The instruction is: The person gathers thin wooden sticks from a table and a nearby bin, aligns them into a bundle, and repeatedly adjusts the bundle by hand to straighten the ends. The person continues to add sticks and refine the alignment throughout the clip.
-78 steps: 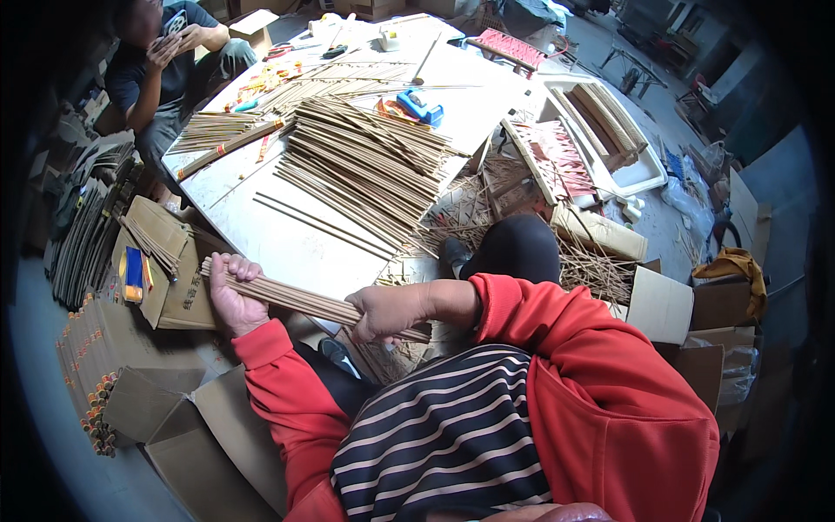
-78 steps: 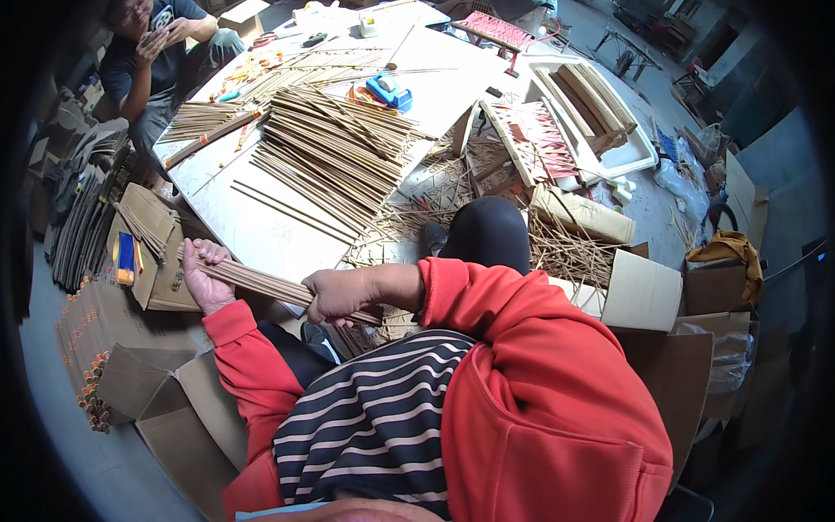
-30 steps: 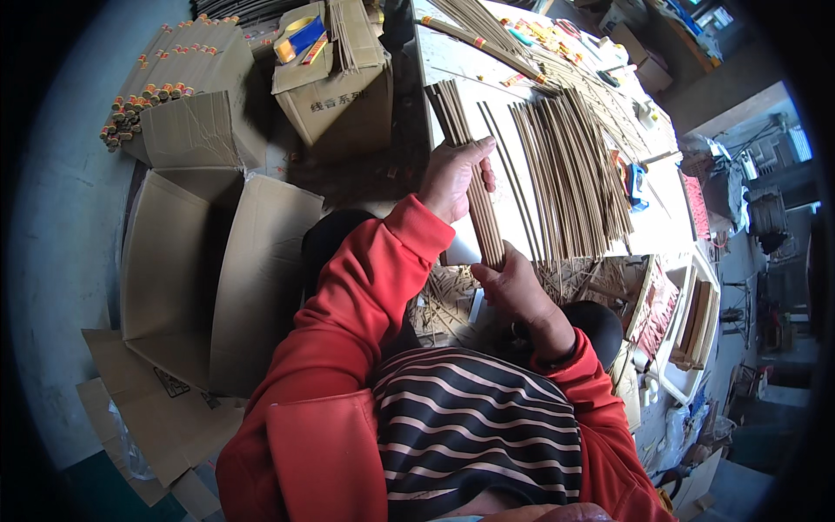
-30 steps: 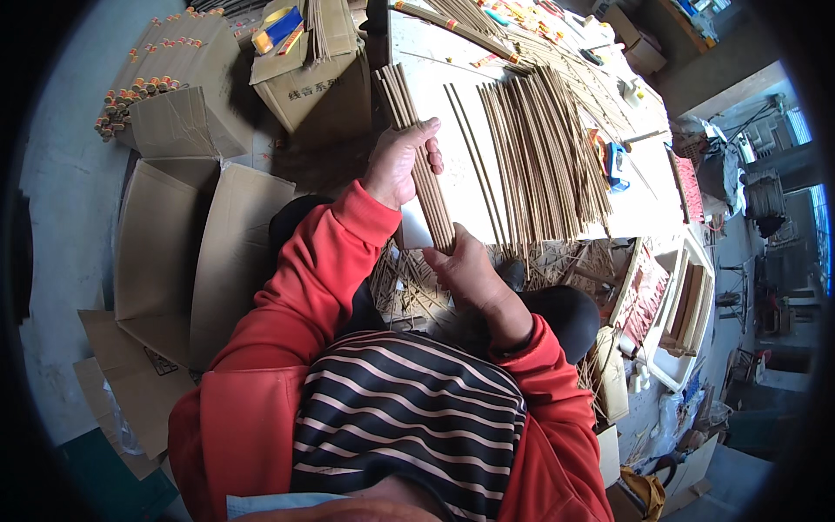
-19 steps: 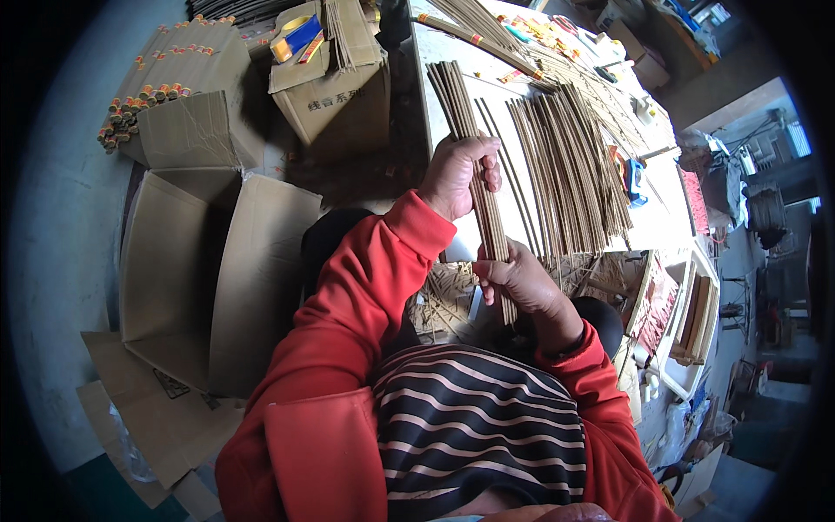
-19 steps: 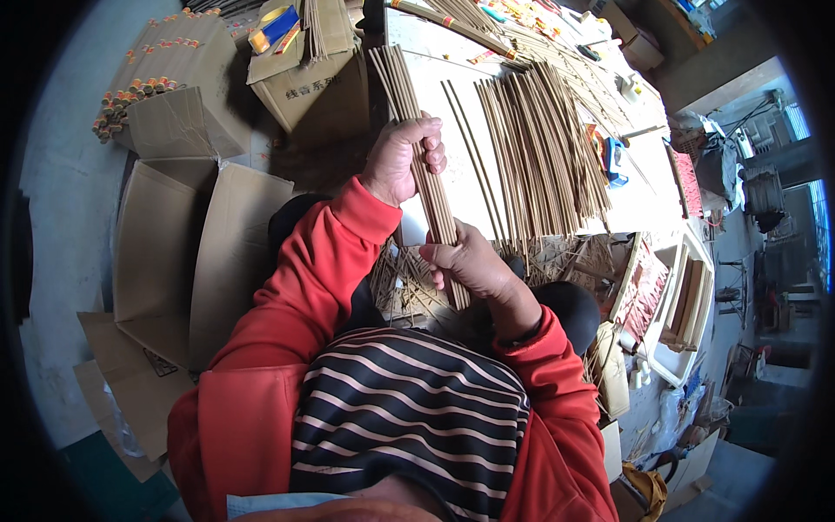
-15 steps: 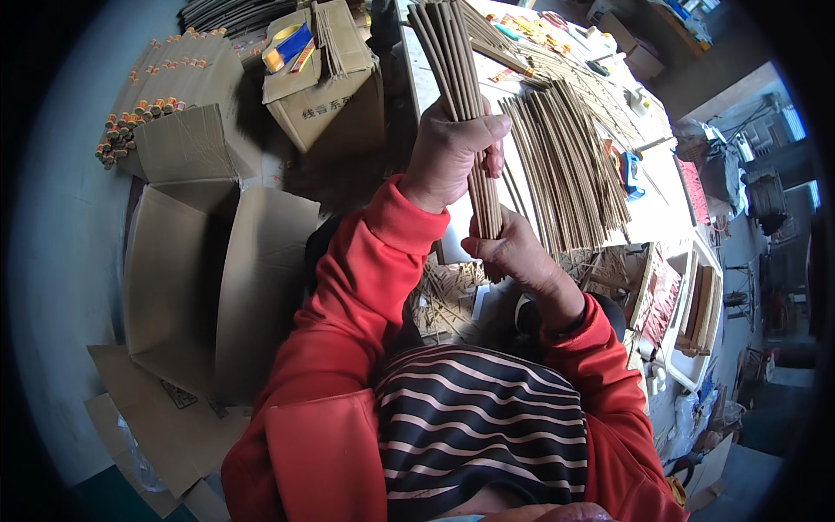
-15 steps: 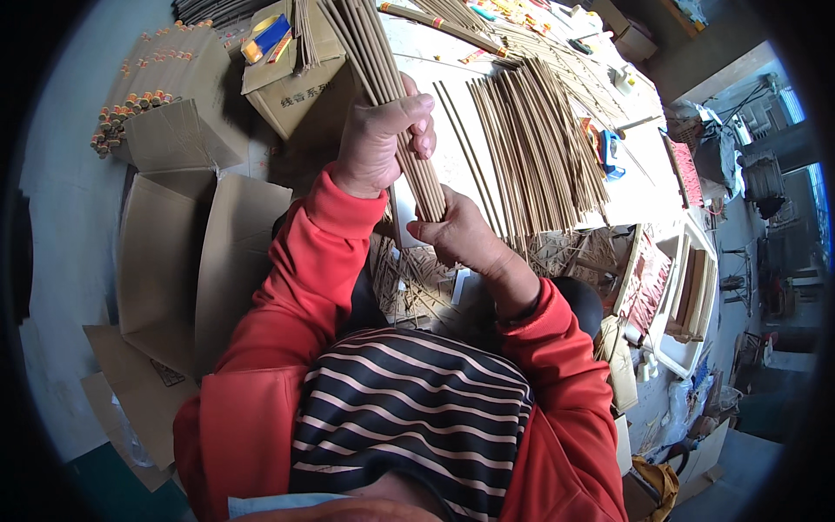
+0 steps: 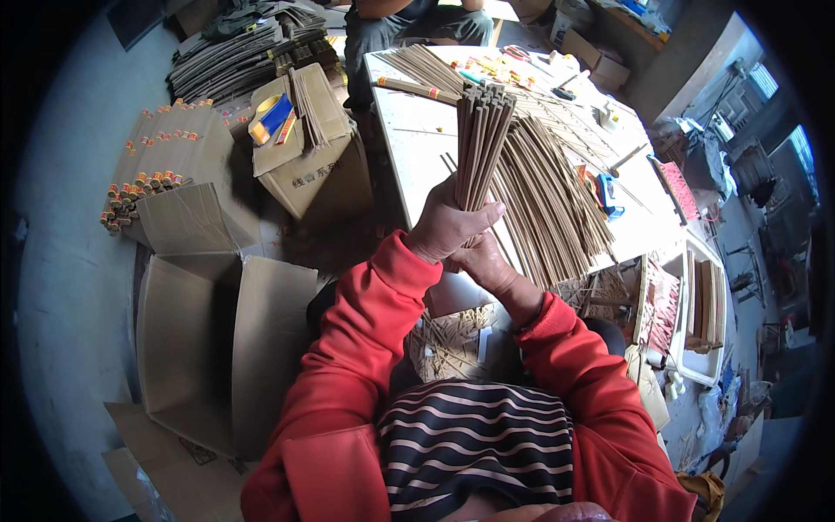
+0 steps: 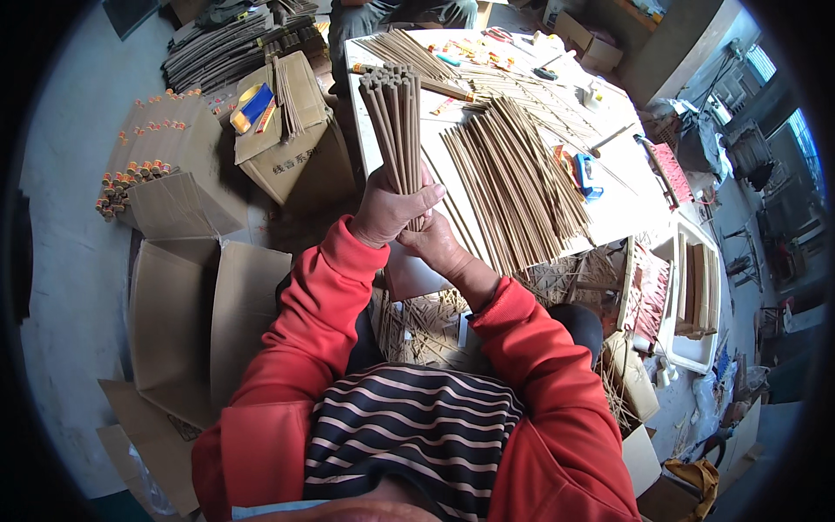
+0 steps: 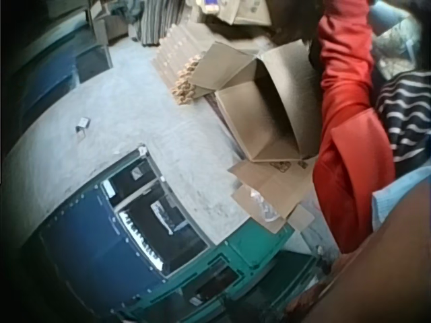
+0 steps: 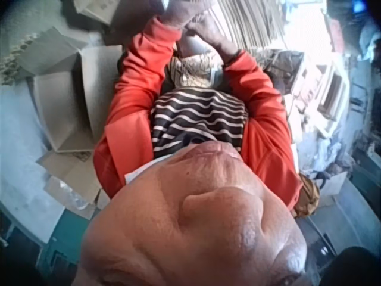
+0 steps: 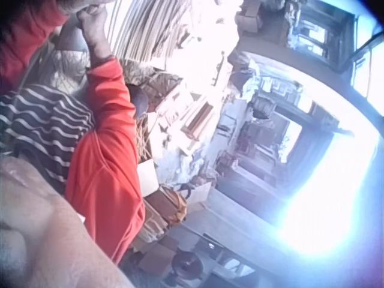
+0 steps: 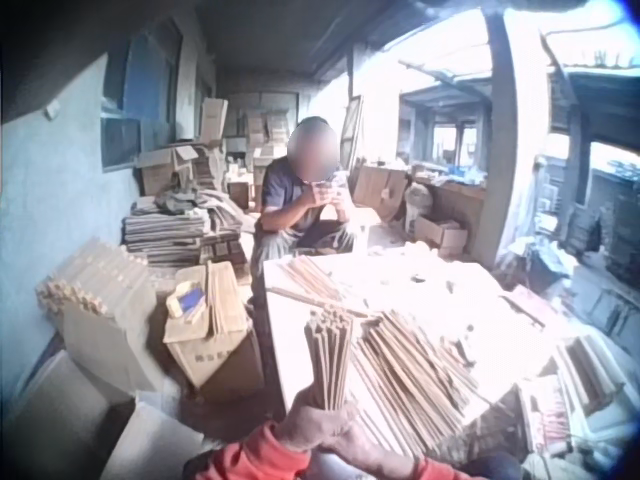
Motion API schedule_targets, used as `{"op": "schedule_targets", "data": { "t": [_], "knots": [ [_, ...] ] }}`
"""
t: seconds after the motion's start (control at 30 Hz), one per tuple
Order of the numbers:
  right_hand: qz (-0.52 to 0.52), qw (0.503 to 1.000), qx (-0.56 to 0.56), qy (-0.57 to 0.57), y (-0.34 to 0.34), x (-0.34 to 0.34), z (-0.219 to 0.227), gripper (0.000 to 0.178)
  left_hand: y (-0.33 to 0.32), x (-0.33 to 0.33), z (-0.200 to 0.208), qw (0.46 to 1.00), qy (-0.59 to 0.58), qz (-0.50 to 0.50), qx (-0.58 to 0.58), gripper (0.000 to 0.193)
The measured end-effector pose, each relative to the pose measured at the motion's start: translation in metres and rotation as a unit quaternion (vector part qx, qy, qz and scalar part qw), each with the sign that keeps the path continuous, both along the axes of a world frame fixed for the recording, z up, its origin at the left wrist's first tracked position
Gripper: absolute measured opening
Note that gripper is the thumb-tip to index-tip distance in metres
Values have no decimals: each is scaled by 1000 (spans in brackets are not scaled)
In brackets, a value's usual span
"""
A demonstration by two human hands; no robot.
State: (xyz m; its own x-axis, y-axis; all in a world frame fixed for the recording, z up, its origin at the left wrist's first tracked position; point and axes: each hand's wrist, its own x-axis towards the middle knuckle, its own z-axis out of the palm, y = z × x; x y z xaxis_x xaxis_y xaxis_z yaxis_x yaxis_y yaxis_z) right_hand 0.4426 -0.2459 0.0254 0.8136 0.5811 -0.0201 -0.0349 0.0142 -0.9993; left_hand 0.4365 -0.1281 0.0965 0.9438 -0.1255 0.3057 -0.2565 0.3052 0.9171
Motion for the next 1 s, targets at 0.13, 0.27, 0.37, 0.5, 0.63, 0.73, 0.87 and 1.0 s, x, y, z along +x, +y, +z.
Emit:
{"op": "schedule_targets", "data": {
  "t": [0.13,0.27,0.37,0.5,0.63,0.73,0.87,1.0],
  "knots": [
    [-16,989,-44,-138,-22,0,44,49,-1,2,-1,1000,-17,13,-19,13],
    [-161,928,-46,-333,-35,-3,117,39,2,-1,0,999,21,11,-27,14],
    [-187,845,-75,-495,-27,-10,167,34,3,-2,1,1000,17,-19,-10,14],
    [-185,816,-82,-541,-13,-9,180,34,2,-4,2,999,3,-33,-18,14],
    [-191,808,-117,-546,-8,-12,187,28,2,-5,3,999,20,-46,-17,12],
    [-176,854,-105,-478,-10,-10,193,19,-2,-7,5,998,18,-51,-26,17],
    [-134,898,8,-420,-20,-5,222,10,-2,-5,1,999,-9,-36,-28,18],
    [-158,823,57,-543,-66,-3,296,8,-2,-1,-10,999,-26,30,24,17]
  ]
}}
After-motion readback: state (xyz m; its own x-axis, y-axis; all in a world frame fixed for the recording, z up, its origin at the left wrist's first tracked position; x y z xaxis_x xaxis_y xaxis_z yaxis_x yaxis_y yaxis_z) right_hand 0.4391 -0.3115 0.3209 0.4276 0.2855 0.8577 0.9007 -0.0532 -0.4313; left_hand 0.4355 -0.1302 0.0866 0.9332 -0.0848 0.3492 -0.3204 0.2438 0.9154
